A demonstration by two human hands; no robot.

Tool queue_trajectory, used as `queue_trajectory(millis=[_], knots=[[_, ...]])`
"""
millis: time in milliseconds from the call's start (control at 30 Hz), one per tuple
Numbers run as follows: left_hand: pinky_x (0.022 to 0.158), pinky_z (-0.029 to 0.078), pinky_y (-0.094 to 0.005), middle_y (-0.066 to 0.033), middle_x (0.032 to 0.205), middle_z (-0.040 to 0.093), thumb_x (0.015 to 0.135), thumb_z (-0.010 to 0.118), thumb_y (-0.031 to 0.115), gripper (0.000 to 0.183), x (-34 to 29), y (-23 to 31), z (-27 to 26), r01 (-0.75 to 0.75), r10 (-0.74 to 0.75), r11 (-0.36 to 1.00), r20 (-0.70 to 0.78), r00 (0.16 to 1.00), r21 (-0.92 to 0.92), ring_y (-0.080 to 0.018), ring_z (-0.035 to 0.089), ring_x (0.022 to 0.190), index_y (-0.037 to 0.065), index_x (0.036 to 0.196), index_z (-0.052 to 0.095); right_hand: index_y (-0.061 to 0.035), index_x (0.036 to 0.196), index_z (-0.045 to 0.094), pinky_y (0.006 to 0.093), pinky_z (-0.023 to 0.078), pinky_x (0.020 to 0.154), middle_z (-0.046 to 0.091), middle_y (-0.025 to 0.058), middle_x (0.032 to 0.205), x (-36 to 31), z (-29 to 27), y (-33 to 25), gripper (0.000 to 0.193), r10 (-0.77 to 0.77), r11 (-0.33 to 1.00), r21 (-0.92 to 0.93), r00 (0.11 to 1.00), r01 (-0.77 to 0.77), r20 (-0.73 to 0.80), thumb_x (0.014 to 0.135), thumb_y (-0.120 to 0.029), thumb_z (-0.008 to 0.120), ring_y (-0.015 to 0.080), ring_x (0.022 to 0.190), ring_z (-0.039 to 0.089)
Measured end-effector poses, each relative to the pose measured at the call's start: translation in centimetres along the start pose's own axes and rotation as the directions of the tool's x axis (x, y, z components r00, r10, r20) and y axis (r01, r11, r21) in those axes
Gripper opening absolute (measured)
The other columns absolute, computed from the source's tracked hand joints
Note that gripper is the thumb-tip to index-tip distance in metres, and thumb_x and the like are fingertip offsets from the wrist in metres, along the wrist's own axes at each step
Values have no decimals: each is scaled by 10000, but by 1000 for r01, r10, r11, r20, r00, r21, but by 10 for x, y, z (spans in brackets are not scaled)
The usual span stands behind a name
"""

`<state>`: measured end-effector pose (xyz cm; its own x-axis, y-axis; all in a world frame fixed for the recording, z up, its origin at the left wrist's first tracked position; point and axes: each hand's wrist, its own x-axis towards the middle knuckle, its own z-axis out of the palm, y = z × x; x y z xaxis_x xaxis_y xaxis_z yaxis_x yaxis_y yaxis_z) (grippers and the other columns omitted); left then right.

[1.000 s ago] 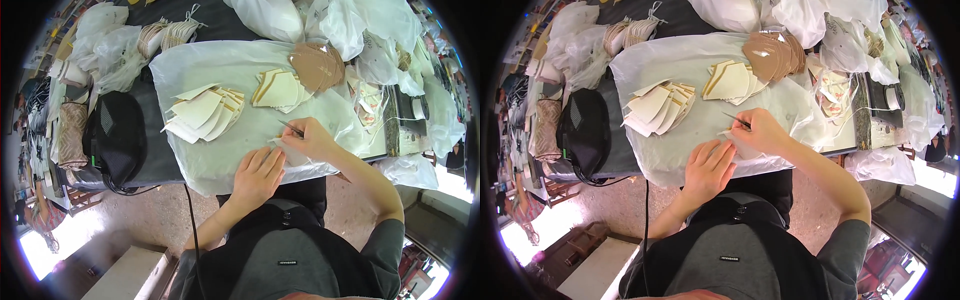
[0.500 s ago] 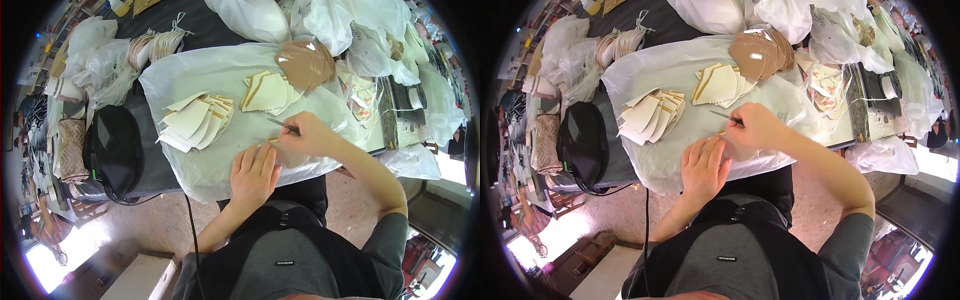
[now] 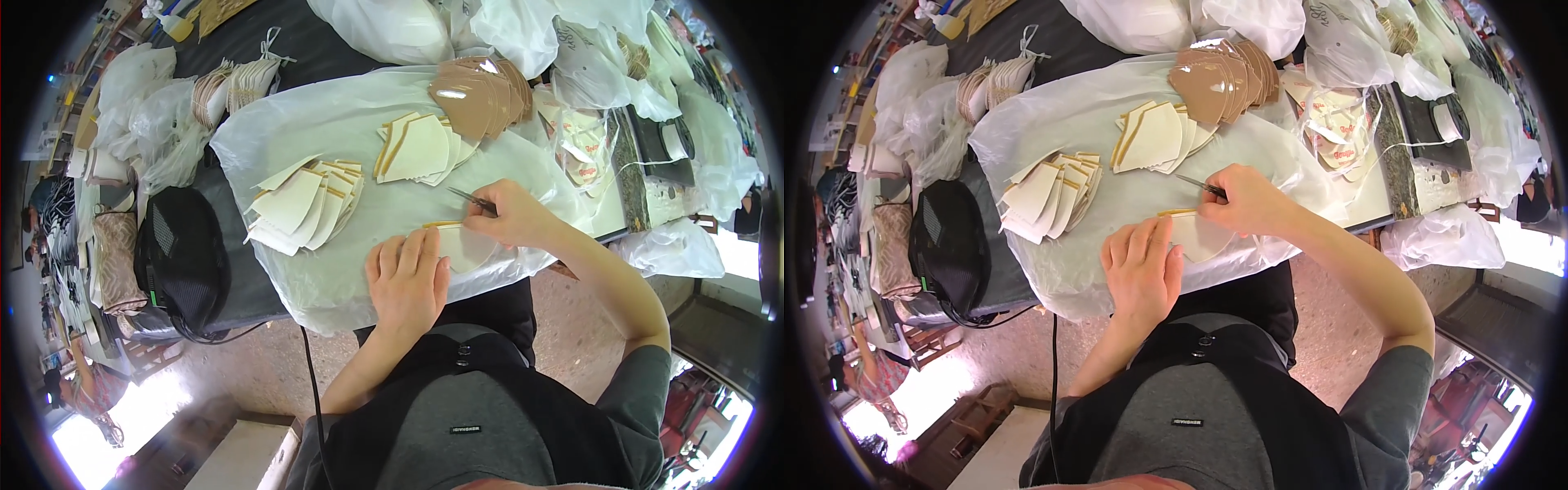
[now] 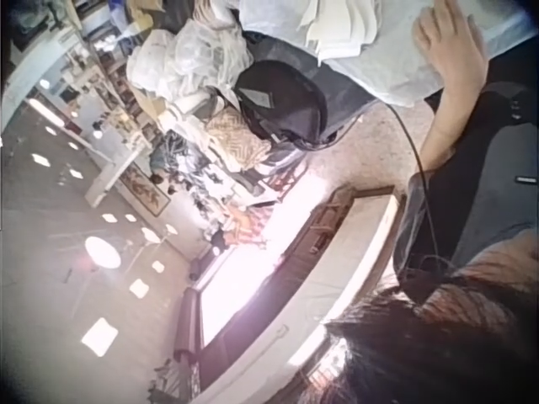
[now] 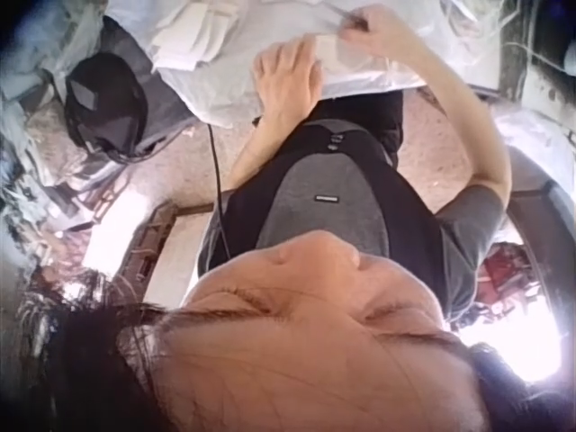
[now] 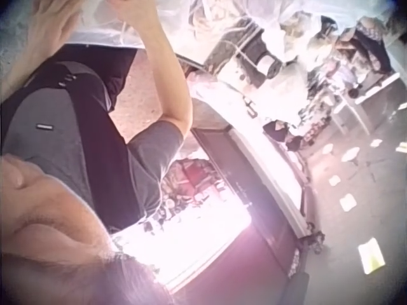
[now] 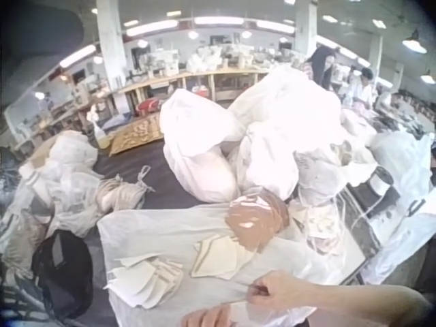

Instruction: Trimming excess material from shoe upper components using scissors.

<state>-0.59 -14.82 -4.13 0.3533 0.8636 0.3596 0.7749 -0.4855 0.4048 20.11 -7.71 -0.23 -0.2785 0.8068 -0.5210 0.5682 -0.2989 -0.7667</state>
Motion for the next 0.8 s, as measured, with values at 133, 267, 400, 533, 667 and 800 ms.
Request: queue_trajectory(millis=[133,267,400,533,667,800], knots=[[943,369,-442,-71,1170,594,844,669,250,419,2,0,-2,-15,15,1000,29,999,26,-283,510,1050,76,1222,631,20,779,643,286,413,397,537,28,562,-1,0,2,158,-28,999,-29,999,29,31,817,-134,653,121,405,504],[970,379,-475,-45,1155,571,838,668,337,462,4,0,-2,-71,69,994,27,997,81,-265,513,1014,80,1219,618,33,752,622,324,423,436,528,67,547,-1,1,4,175,-8,1000,-29,1000,8,8,791,-134,653,172,427,519],[958,402,-455,-78,1170,566,852,673,323,457,10,7,-2,-116,108,990,91,990,83,-294,511,1063,103,1248,614,51,726,592,386,430,521,518,138,566,5,8,15,217,-274,934,-260,959,246,-77,750,-156,651,257,503,538],[919,440,-446,-77,1169,562,860,665,323,457,10,4,12,-186,181,982,125,976,28,-295,521,1075,103,1256,604,50,719,591,378,435,517,522,145,558,7,11,20,228,-373,890,-323,921,321,-114,767,-163,655,255,491,545],[909,439,-437,-78,1169,562,860,661,321,465,7,4,10,-208,200,976,115,973,67,-285,532,1055,104,1266,599,51,713,591,356,442,493,533,140,551,-5,-17,9,232,-83,986,-145,996,80,-15,793,-155,663,234,454,549],[886,434,-431,-77,1153,563,857,656,306,466,14,8,6,-224,211,971,138,968,84,-278,532,1034,132,1285,596,48,714,591,347,446,487,545,141,559,-5,-21,13,227,-171,958,-225,984,176,43,810,-143,668,219,443,555]])
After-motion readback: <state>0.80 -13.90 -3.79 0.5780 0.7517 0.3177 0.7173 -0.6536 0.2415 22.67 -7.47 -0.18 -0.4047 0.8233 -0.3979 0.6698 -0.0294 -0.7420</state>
